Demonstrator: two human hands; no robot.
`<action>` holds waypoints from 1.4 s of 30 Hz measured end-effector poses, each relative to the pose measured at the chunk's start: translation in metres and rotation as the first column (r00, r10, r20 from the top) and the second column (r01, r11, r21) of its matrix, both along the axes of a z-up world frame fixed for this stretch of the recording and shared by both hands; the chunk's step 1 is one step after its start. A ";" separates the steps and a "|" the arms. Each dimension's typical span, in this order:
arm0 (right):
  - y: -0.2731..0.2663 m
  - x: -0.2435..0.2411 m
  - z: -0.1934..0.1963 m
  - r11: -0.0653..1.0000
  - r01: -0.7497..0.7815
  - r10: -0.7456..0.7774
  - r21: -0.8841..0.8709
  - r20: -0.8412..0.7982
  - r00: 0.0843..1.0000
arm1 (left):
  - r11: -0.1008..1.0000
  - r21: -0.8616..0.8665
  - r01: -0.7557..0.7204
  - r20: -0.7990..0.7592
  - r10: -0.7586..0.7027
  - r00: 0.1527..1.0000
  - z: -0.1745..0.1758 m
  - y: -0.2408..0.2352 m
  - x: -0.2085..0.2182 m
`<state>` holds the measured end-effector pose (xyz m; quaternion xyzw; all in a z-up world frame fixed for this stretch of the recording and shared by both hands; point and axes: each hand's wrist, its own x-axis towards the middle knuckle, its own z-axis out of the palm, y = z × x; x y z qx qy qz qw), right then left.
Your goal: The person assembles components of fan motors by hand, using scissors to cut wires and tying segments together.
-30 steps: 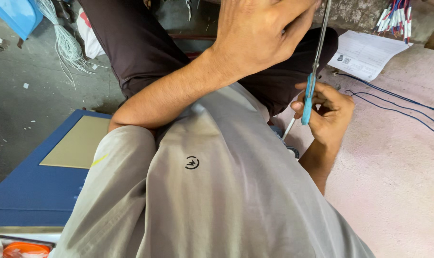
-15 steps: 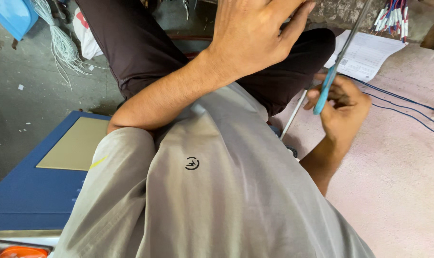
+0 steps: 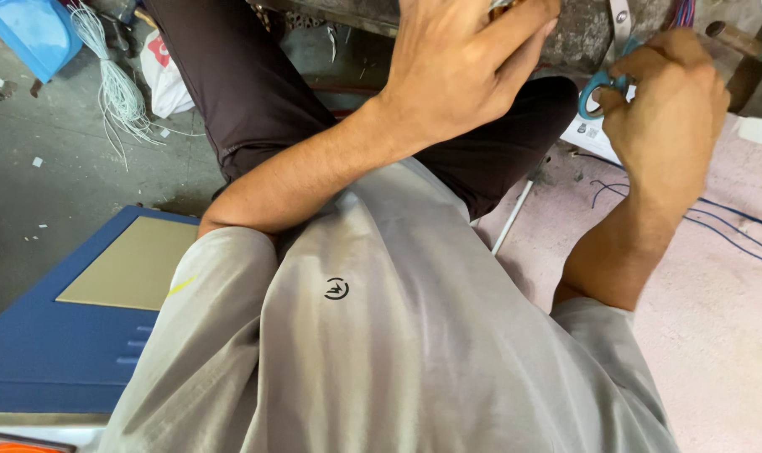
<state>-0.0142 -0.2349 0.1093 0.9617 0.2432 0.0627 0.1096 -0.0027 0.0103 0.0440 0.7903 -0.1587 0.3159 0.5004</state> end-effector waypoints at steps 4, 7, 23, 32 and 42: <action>0.009 -0.004 0.010 0.906 -0.058 0.087 0.420 -0.049 0.995 | 0.996 -0.074 -0.048 0.126 0.058 0.990 0.019 0.036 -0.011; 0.013 0.000 -0.003 0.727 -0.073 0.136 0.682 -0.040 0.990 | 0.990 -0.090 -0.110 0.150 0.123 0.981 0.020 0.062 -0.025; 0.117 0.048 0.000 0.835 -0.003 0.172 0.550 -0.255 0.952 | 0.974 -0.208 0.086 -0.066 -0.102 0.993 -0.022 0.094 -0.043; 0.150 0.037 0.045 0.581 -0.228 0.420 0.782 -0.048 0.906 | 0.952 -0.236 -0.198 -0.020 0.199 0.980 -0.016 0.154 -0.049; 0.228 0.087 0.028 0.615 -0.304 0.511 0.727 -0.075 0.856 | 0.937 -0.230 -0.262 -0.152 0.231 0.961 -0.011 0.170 -0.043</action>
